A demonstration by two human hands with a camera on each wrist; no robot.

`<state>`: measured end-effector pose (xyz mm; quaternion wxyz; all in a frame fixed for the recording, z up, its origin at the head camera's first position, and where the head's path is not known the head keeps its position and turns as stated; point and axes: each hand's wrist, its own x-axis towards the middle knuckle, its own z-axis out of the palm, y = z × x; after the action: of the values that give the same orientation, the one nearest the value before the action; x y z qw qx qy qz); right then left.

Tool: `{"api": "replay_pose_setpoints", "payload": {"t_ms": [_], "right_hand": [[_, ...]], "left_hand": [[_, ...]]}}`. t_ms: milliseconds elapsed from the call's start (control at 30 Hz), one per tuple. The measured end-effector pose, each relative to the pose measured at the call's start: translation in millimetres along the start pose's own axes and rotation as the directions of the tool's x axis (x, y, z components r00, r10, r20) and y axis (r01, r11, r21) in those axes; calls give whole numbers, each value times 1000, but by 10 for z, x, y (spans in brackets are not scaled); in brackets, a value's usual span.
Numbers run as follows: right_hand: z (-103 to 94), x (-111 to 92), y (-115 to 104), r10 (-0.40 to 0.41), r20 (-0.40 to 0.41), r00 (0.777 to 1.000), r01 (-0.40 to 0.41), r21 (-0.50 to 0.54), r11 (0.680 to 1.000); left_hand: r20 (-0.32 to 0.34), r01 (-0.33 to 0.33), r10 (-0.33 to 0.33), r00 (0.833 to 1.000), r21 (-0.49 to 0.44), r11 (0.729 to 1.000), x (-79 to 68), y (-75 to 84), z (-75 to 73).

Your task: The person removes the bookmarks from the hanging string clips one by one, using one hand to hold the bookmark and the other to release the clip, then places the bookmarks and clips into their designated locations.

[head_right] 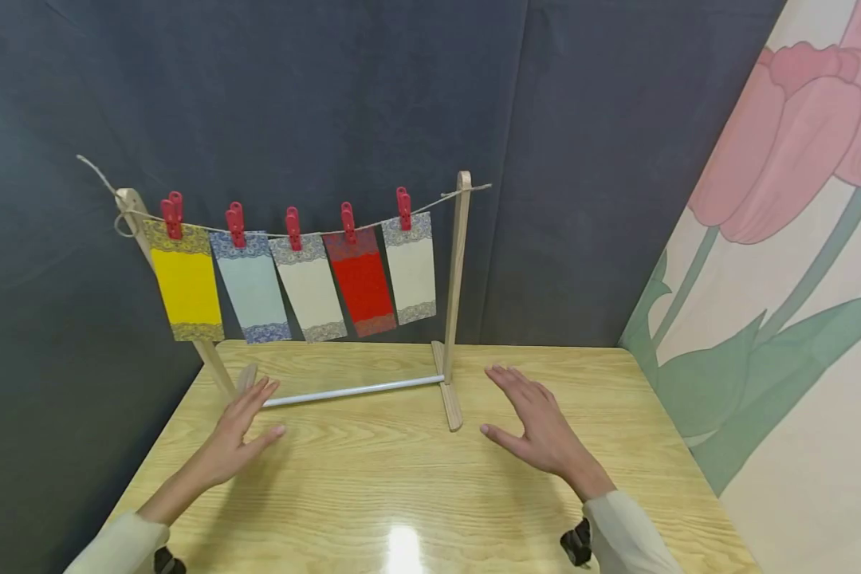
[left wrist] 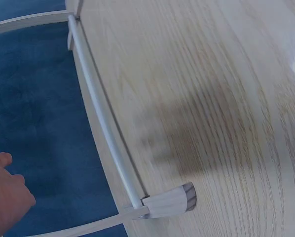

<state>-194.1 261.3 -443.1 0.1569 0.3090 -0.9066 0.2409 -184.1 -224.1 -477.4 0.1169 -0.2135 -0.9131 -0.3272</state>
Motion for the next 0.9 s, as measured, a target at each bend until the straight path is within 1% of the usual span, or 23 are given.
{"api": "replay_pose_setpoints", "payload": {"t_ms": [100, 233, 400, 533, 667, 767, 833, 900], "right_hand": [[-20, 40, -30, -10, -26, 1000, 11, 32, 999], [-47, 98, -75, -2, -58, 998, 7, 88, 996], [-88, 147, -133, 36, -87, 996, -23, 152, 988], [-138, 199, -201, 38, -114, 993, -18, 177, 984], [-187, 268, -281, 29, -152, 988, 3, 208, 978], [-207, 325, -335, 20, -196, 980, 26, 227, 974], [-224, 365, -369, 15, -222, 975, 39, 237, 971], [-253, 406, -420, 18, -238, 971, 44, 253, 967]], "left_hand": [[-17, 8, -9, 1000, -62, 998, 9, 24, -29], [-38, 19, -23, 999, -104, 994, 5, 58, -67], [-92, 4, -19, 996, -158, 987, -7, 93, -115], [-137, 4, -32, 990, -201, 980, -5, 99, -148], [-165, 25, -72, 984, -270, 963, -8, 121, -192], [-188, 20, -87, 978, -334, 942, -7, 151, -221], [-211, 3, -87, 973, -371, 929, 3, 163, -230], [-235, -28, -73, 969, -399, 916, 13, 173, -238]]}}
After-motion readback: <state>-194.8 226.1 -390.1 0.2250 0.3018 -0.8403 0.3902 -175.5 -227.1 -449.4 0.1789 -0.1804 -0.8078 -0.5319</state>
